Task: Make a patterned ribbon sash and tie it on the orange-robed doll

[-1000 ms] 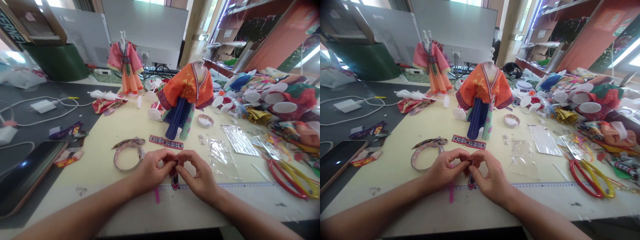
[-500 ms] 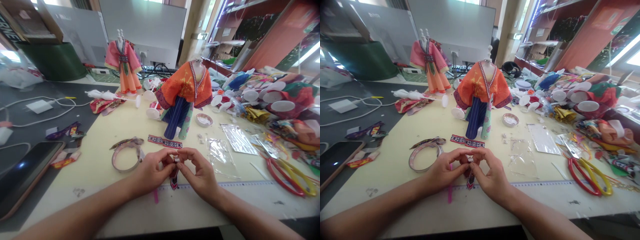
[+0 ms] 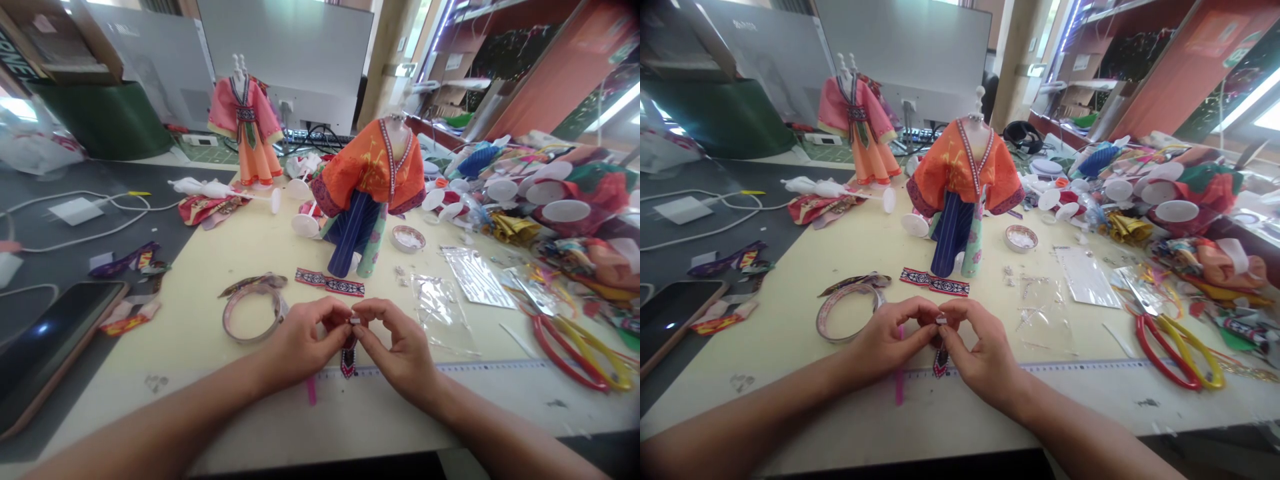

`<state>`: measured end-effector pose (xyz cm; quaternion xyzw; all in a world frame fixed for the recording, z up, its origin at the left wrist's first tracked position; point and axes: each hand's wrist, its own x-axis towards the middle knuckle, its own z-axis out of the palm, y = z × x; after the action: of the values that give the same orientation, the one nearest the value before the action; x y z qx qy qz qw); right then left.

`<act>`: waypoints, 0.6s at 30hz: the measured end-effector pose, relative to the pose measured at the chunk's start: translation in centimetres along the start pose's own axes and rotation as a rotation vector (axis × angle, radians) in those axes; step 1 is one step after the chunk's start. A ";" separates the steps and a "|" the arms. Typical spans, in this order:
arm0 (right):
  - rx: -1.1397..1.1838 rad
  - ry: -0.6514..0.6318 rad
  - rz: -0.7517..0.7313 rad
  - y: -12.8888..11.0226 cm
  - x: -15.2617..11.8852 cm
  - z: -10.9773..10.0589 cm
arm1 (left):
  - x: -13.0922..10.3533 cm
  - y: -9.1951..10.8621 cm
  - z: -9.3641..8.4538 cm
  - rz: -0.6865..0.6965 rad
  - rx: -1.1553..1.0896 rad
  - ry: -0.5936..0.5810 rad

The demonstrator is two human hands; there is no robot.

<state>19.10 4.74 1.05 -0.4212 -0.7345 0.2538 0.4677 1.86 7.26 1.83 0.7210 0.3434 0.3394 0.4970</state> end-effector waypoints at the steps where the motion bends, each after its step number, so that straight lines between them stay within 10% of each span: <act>1: -0.009 0.003 -0.005 0.0 0.0 0.0 | 0.0 0.0 0.0 -0.004 0.002 -0.002; 18: -0.060 -0.042 -0.013 -0.2 0.1 -0.2 | 0.0 -0.1 -0.1 -0.024 -0.034 -0.010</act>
<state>19.17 4.71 1.32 -0.4250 -0.7542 0.2373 0.4407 1.78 7.31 1.72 0.7100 0.3435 0.3357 0.5150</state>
